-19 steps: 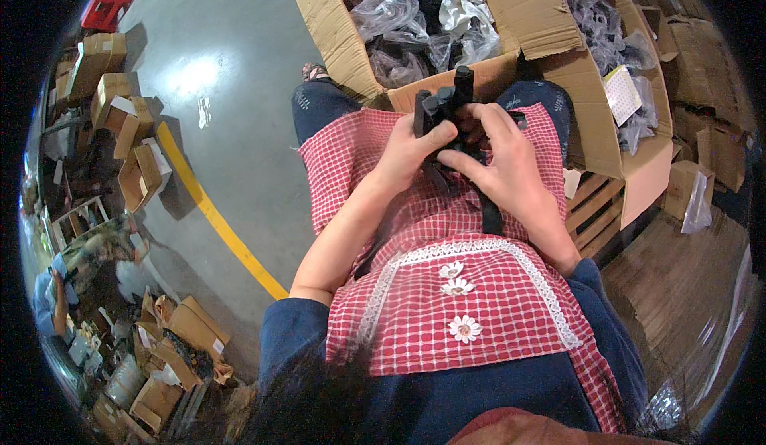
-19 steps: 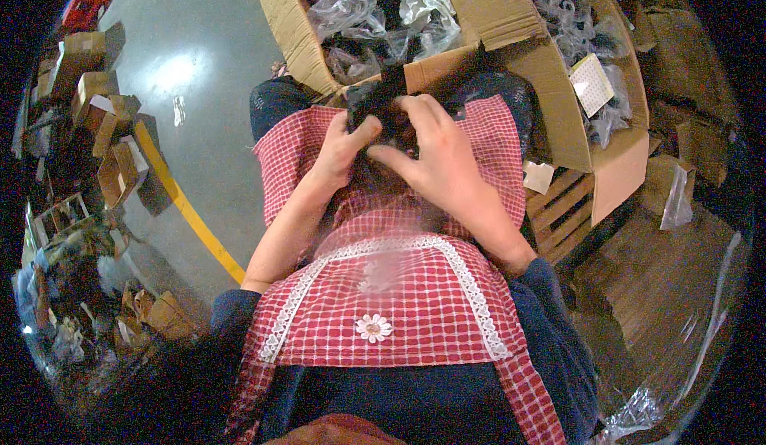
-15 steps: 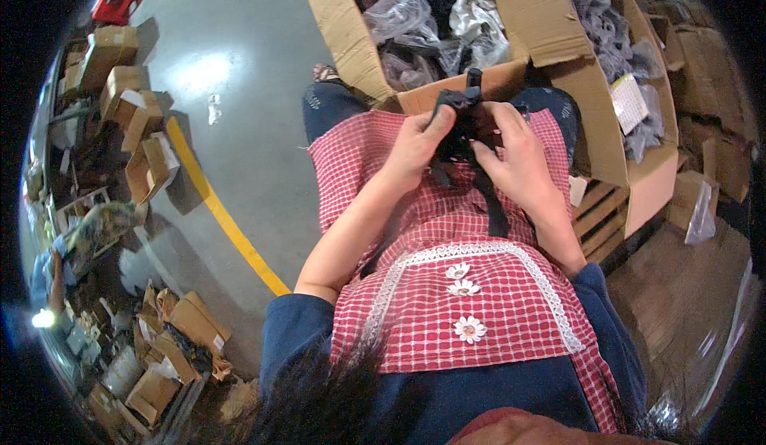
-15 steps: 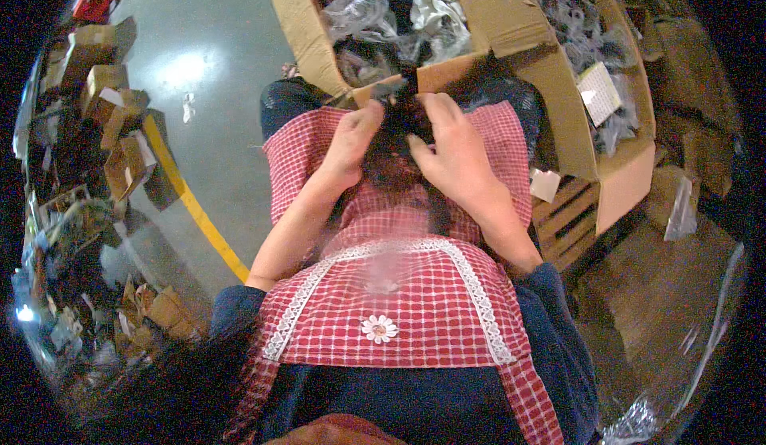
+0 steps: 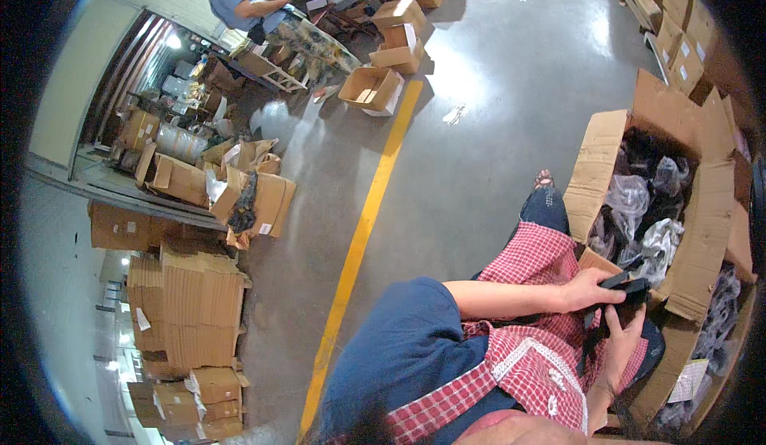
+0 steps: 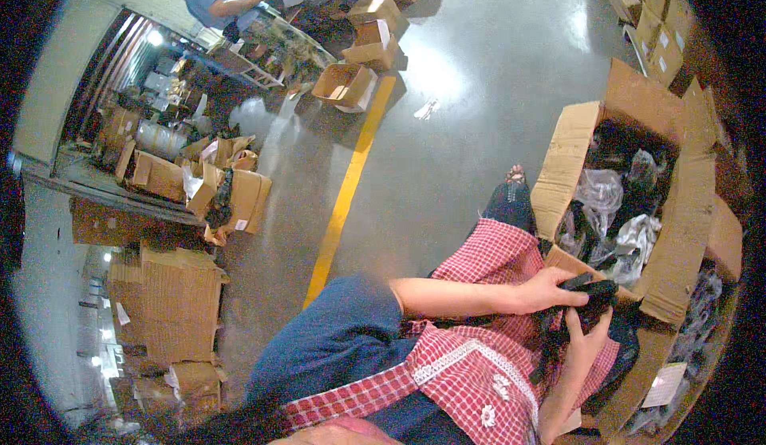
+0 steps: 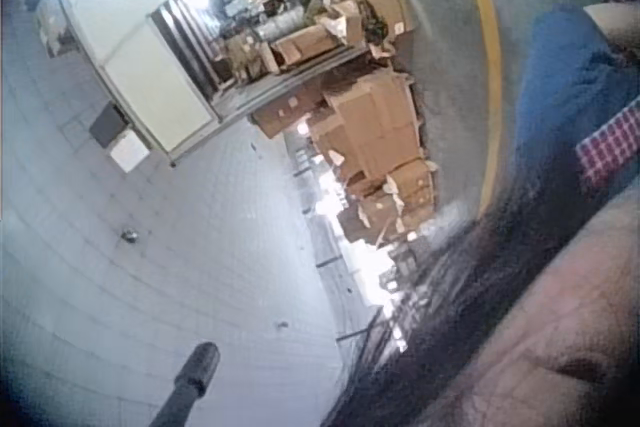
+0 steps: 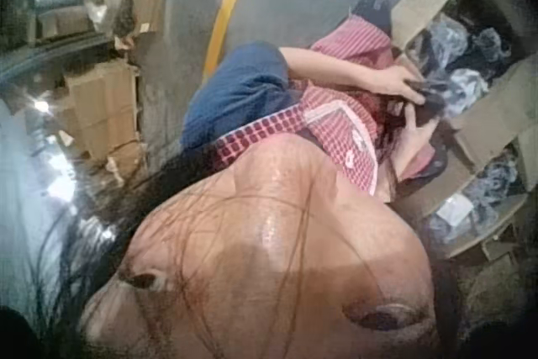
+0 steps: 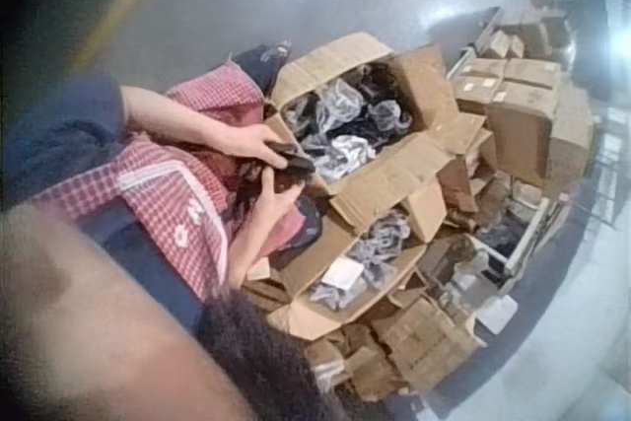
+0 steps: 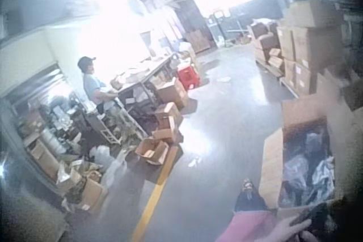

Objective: The person wipes black metal brackets with a white cloth, places them into plastic bags, and seals the bags with adhesive labels while sitting among cardboard boxes.

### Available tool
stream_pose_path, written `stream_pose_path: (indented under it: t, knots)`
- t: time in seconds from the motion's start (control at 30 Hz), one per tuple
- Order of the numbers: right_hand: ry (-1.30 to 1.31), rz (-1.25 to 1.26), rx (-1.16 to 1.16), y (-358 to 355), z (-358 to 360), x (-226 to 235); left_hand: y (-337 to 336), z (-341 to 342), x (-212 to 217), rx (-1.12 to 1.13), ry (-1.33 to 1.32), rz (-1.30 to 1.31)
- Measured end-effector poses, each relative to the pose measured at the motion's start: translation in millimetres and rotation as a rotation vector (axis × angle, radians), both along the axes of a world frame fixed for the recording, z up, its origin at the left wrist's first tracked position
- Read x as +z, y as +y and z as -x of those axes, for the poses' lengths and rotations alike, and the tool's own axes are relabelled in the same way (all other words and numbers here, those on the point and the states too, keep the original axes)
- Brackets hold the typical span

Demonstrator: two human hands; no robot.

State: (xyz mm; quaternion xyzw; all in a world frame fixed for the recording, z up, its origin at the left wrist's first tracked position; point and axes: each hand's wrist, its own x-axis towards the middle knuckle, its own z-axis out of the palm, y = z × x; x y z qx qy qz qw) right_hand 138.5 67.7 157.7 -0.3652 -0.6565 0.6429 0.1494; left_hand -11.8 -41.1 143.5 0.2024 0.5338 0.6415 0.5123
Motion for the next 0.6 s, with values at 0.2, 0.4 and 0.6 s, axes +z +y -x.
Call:
stream_pose_path:
  t: [0.2,0.4,0.6]
  knots:
    - [0.141,0.088,0.000,15,-11,12,2,-10,9,-0.015,0.321,-0.070]
    - [0.196,0.028,0.026,10,-22,36,12,-15,13,0.032,0.087,-0.103]
    - [0.056,-0.372,0.100,-1,-12,21,10,-24,36,-0.042,0.399,0.090]
